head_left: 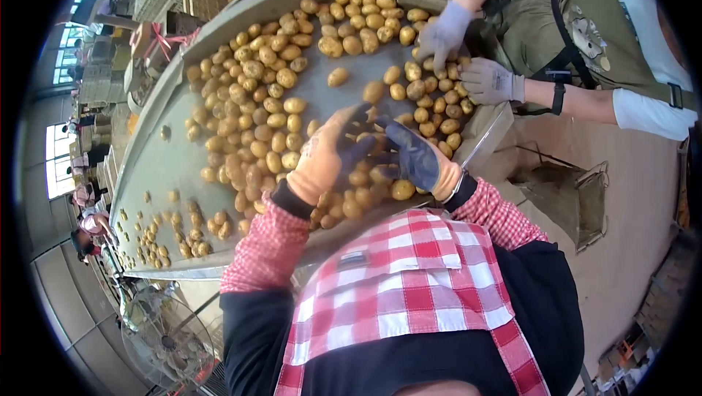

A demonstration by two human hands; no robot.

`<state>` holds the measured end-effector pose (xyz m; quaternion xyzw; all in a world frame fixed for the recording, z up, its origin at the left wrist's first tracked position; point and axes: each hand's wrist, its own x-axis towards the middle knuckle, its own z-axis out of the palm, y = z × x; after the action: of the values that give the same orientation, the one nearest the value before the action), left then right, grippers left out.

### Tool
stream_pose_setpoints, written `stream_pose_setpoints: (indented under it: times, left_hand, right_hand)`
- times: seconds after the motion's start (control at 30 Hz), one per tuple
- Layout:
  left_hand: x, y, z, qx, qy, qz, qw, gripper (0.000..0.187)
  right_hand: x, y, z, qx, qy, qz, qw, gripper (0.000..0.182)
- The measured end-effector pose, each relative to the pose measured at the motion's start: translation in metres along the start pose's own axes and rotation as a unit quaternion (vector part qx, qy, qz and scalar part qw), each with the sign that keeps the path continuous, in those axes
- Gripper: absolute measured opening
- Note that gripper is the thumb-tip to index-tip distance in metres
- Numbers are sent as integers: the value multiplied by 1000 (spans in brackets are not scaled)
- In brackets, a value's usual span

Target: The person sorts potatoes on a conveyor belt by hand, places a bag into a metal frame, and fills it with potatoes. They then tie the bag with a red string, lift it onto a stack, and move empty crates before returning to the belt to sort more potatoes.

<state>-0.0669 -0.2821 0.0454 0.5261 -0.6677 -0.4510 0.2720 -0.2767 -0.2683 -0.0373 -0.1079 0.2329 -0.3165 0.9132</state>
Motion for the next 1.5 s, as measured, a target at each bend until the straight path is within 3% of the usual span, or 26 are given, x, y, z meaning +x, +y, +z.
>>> stream_pose_setpoints:
  times: [0.03,0.13,0.17,0.27,0.3,0.43,0.47,0.5,0.53,0.57,0.6,0.67,0.73,0.8,0.83,0.87,0.93,0.97,1.0,1.07,1.1,1.13,1.2,1.3,1.37,1.5]
  left_hand:
    - [-6,16,-3,99,0,36,994,47]
    - [-33,-12,-17,204,-42,97,973,51]
    - [-43,-17,-15,219,-100,68,968,54]
    - [-77,-34,-12,443,-302,100,838,66]
    - [-75,-45,-9,390,-285,23,875,76]
    - [-46,-78,-23,598,-268,41,754,84]
    - [-23,-57,-29,659,-302,-25,688,83]
    - [-16,-74,-36,606,-204,-18,769,81]
    - [-3,-70,-45,581,-150,-26,800,82]
    - [11,-76,-52,646,-90,-42,757,78]
    - [17,-76,-62,628,-15,-39,777,69]
    - [23,-61,-80,536,104,17,838,60]
    - [14,-42,-91,457,146,78,874,54]
    - [-4,-26,-93,407,149,92,897,48]
    - [-15,-20,-93,409,137,88,898,46]
    - [-27,-15,-91,412,126,84,899,43]
    - [-54,-15,-87,374,136,67,915,40]
    - [-67,-13,-86,370,143,45,917,41]
    - [-80,-13,-85,367,152,24,918,42]
    - [-101,-10,-80,332,183,5,925,38]
    - [-115,-11,-76,281,193,-48,939,36]
    - [-127,-16,-72,229,204,-100,947,34]
    - [-143,-25,-70,279,179,-71,941,32]
    - [-152,-28,-61,226,204,-95,948,31]
    - [-156,-30,-56,143,256,-136,946,30]
    - [-159,-25,-54,147,278,-129,940,29]
  right_hand:
    - [0,-3,-2,-17,25,-3,1000,48]
    - [-19,-30,2,-88,102,-55,989,39]
    - [-30,-40,0,-146,130,-94,976,39]
    - [-57,-54,-14,-286,215,-188,915,39]
    - [-63,-58,-15,-277,225,-189,915,37]
    - [-68,-48,-26,-332,227,-182,897,34]
    - [-66,-43,-29,-358,207,-182,892,31]
    - [-59,-34,-34,-417,202,-209,861,28]
    - [-53,-27,-37,-474,196,-235,826,26]
    - [-51,-29,-30,-557,194,-227,775,24]
    - [-48,-28,-24,-555,194,-228,776,24]
    - [-39,-28,-13,-688,140,-269,659,23]
    - [-30,-18,-21,-716,127,-244,641,26]
    - [-20,-9,-22,-770,39,-235,592,26]
    - [-16,-12,-6,-772,6,-158,616,28]
    - [-10,-8,-6,-771,0,-158,617,28]
    - [11,0,-17,-865,-85,-89,487,34]
    - [22,0,-16,-851,-57,-82,515,37]
    - [28,-2,-13,-870,-40,-45,489,38]
    - [28,-7,8,-868,-18,-131,479,38]
    - [30,-6,15,-869,-24,-128,478,38]
    - [34,-3,21,-881,-106,-94,452,39]
    - [42,14,20,-880,-234,-68,408,44]
    - [49,25,45,-900,-279,-22,334,47]
    - [53,28,64,-908,-265,20,325,49]
    - [70,26,66,-915,-254,99,297,50]
